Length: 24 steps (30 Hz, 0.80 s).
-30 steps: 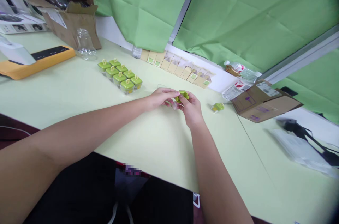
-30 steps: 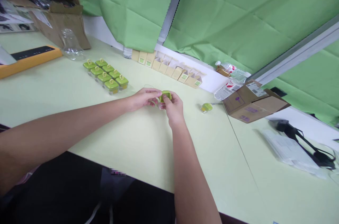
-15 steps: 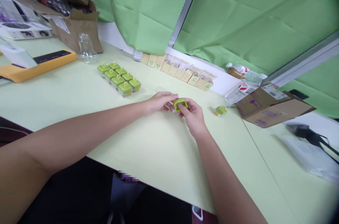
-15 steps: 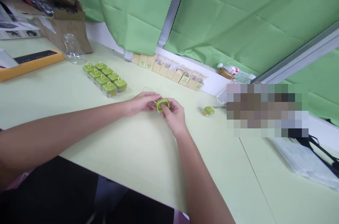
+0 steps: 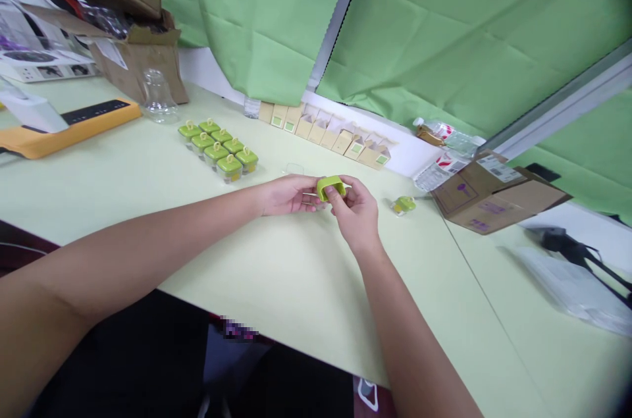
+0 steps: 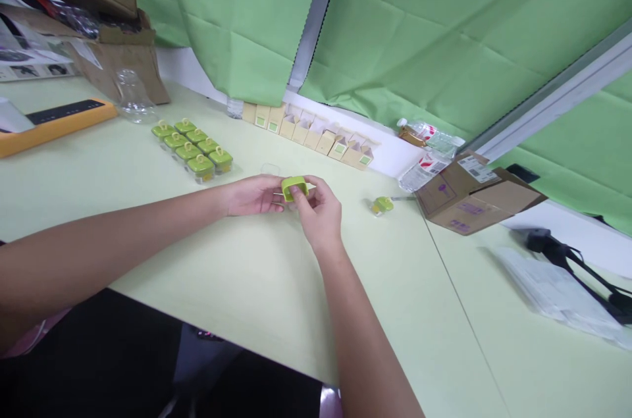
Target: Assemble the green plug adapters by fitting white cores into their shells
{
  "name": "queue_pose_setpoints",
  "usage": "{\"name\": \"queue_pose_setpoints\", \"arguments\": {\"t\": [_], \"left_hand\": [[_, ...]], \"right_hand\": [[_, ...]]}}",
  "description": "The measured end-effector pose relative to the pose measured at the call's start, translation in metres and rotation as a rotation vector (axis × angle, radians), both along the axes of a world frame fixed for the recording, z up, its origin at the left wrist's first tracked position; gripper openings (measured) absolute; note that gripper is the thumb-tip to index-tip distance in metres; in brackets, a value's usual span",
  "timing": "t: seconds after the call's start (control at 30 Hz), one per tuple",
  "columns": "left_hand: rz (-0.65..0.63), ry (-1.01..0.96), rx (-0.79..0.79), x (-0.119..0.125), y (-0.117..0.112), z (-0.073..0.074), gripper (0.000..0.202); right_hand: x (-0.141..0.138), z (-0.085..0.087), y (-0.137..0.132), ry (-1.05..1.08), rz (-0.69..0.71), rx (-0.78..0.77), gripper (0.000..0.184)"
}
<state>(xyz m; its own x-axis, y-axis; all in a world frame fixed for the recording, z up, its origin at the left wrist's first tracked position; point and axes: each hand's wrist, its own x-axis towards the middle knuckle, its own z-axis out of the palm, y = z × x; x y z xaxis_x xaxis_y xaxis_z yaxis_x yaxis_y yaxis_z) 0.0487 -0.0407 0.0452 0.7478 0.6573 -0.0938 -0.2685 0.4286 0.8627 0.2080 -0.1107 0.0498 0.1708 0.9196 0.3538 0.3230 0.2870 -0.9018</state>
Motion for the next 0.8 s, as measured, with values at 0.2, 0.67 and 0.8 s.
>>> {"name": "queue_pose_setpoints", "arguments": {"t": [0.2, 0.67, 0.8], "left_hand": [[0.305, -0.052, 0.043, -0.001, 0.011, 0.000, 0.013], [0.467, 0.074, 0.187, 0.004, 0.011, -0.006, 0.011], [0.494, 0.099, 0.225, 0.006, 0.012, -0.008, 0.013]], "right_hand": [[0.014, -0.010, 0.006, -0.217, -0.122, 0.033, 0.045], [0.016, -0.028, 0.015, -0.103, -0.092, -0.148, 0.038], [0.019, -0.020, 0.018, 0.220, -0.172, -0.113, 0.050]]}}
